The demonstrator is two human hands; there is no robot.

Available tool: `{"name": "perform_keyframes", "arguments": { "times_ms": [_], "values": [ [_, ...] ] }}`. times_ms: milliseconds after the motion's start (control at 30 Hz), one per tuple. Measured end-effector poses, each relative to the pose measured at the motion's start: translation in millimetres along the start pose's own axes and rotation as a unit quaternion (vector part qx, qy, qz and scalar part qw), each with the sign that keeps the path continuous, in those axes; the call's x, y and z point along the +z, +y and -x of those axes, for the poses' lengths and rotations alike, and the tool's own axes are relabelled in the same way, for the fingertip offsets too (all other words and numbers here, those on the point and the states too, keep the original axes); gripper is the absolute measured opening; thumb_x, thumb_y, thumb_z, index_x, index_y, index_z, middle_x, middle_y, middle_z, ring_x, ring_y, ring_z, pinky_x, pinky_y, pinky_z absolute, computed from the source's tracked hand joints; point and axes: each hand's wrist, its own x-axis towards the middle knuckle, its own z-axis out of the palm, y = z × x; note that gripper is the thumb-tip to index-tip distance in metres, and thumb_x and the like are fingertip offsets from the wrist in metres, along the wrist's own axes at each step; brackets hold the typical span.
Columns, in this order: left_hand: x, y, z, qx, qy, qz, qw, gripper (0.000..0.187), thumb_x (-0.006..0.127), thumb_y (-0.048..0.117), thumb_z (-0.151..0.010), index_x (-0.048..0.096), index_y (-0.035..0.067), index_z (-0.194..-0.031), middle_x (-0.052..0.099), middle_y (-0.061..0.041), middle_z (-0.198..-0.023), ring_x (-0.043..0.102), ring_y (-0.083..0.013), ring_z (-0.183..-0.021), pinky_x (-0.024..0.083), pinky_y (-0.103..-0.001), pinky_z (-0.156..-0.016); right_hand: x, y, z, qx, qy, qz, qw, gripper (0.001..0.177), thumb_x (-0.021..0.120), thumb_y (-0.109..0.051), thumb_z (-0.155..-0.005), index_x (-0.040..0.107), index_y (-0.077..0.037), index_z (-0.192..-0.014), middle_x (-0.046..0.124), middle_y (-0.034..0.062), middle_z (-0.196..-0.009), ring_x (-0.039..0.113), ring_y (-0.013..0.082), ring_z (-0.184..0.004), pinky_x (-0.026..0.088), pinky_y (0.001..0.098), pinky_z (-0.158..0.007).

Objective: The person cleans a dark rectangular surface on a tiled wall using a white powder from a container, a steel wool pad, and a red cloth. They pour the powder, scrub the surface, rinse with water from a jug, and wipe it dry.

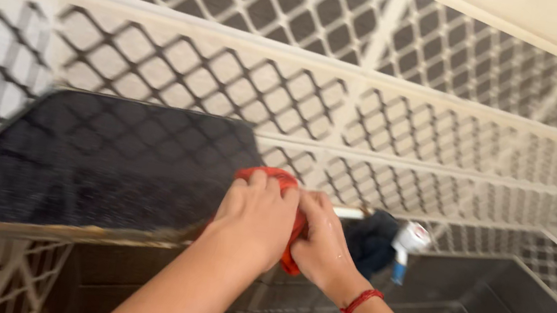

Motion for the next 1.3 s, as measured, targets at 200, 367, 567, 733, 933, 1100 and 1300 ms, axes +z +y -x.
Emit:
{"name": "perform_keyframes", "arguments": {
  "times_ms": [200,367,567,733,933,1100,1300],
  "values": [
    [42.7,61.1,31.5,0.026,-0.013,0.085,0.996,0.049,0.077,0.012,-0.077,0.054,0.002,-0.119,0.063,-0.02,-0.119,0.063,-0.0358,-0.113,0.056,-0.045,-0.088,-41.3,25.4,96.3,0.136,-0.028,-0.003,0.99,0.06,0.066,0.015,-0.067,0.067,-0.01,-0.121,0.056,0.0098,-0.129,0.06,0.0279,-0.117,0.052,0.0337,-0.097],
    [70.0,114.7,46.8,0.012,-0.083,0.183,0.98,0.046,0.072,0.01,-0.081,0.05,0.001,-0.12,0.065,-0.023,-0.117,0.068,-0.0405,-0.106,0.057,-0.048,-0.088,-73.8,53.7,178.8,0.226,0.025,0.051,0.972,0.05,0.064,0.015,-0.069,0.073,-0.01,-0.111,0.064,0.0063,-0.121,0.067,0.0238,-0.107,0.055,0.0332,-0.091],
    [109.7,218.6,82.6,0.02,-0.185,0.27,0.945,0.041,0.067,0.01,-0.083,0.054,0.001,-0.12,0.063,-0.024,-0.123,0.065,-0.0427,-0.114,0.055,-0.05,-0.095,-125.4,85.2,301.5,0.336,0.123,0.036,0.933,0.046,0.053,0.022,-0.068,0.08,-0.006,-0.092,0.071,0.0061,-0.107,0.07,0.0234,-0.093,0.056,0.0307,-0.081],
    [129.5,304.7,104.9,0.051,-0.289,0.273,0.916,0.066,0.067,0.012,-0.08,0.044,0.01,-0.142,0.054,-0.018,-0.139,0.057,-0.0395,-0.129,0.05,-0.048,-0.106,-177.8,96.8,379.2,0.378,0.227,-0.182,0.879,0.037,0.051,0.026,-0.067,0.075,0.005,-0.084,0.068,0.0026,-0.108,0.072,0.0188,-0.099,0.057,0.0284,-0.086],
    [193.5,410.4,128.9,0.053,-0.341,0.437,0.831,0.116,0.086,0.017,-0.067,0.019,0.023,-0.162,0.051,-0.017,-0.142,0.053,-0.0345,-0.134,0.046,-0.041,-0.111,-227.7,104.5,466.3,0.467,0.335,-0.353,0.738,0.033,0.044,0.019,-0.075,0.068,0.002,-0.091,0.072,0.0097,-0.093,0.071,0.0241,-0.088,0.059,0.0399,-0.083],
    [251.3,501.9,162.7,0.0,-0.414,0.656,0.631,0.088,0.084,0.014,-0.063,0.043,0.012,-0.141,0.068,-0.014,-0.126,0.064,-0.0282,-0.12,0.05,-0.039,-0.101,-281.2,125.7,540.3,0.44,0.37,-0.475,0.667,0.023,0.051,-0.006,-0.091,0.068,-0.005,-0.107,0.072,0.0113,-0.101,0.069,0.0255,-0.092,0.056,0.0417,-0.084],
    [280.8,643.6,201.3,-0.129,-0.317,0.762,0.55,0.063,0.074,0.014,-0.069,0.058,0.014,-0.13,0.074,-0.012,-0.116,0.068,-0.0268,-0.111,0.051,-0.039,-0.095,-342.7,150.6,638.6,0.476,0.378,-0.474,0.637,0.043,0.044,-0.015,-0.084,0.066,-0.004,-0.118,0.074,0.0092,-0.119,0.068,0.0242,-0.111,0.053,0.0395,-0.098]
  ]
}}
